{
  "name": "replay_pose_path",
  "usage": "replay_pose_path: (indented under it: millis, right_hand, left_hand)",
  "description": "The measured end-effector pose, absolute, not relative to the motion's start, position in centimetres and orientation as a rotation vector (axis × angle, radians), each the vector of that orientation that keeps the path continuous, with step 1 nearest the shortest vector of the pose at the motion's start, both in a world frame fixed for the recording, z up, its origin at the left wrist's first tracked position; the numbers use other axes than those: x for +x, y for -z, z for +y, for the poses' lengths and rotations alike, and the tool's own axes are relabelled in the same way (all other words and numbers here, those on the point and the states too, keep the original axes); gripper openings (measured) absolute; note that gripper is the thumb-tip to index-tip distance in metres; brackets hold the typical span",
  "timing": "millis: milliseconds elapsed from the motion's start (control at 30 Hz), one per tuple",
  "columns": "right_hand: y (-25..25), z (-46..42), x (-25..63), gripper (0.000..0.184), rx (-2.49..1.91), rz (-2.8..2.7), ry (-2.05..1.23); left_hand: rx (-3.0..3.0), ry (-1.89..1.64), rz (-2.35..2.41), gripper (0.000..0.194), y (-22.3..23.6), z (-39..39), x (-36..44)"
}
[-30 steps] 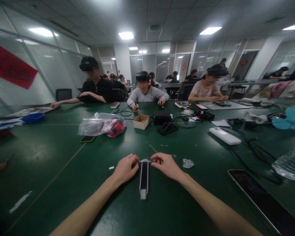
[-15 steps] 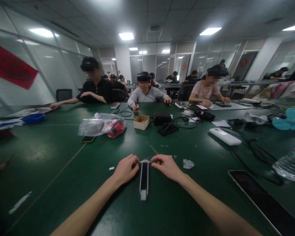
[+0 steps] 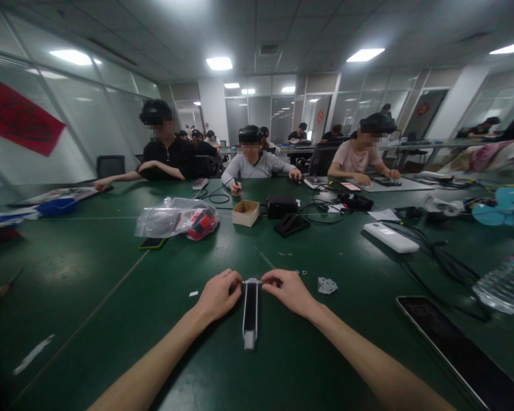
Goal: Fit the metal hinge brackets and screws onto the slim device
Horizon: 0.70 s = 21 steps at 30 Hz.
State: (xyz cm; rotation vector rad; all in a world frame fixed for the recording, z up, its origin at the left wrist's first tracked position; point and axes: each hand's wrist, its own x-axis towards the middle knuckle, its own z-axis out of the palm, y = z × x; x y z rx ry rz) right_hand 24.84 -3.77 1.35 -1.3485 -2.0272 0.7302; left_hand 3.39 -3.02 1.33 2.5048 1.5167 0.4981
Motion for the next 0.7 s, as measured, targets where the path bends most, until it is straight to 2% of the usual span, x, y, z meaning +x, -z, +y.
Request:
replay_pose_path:
  millis: [700]
  right_hand:
    - [-0.81,-3.69,24.79,0.022,-1.333,-2.036,-0.675]
  left_hand:
    - [2.509,-0.491,1.519,0.013,-1.51,-3.08,3.47]
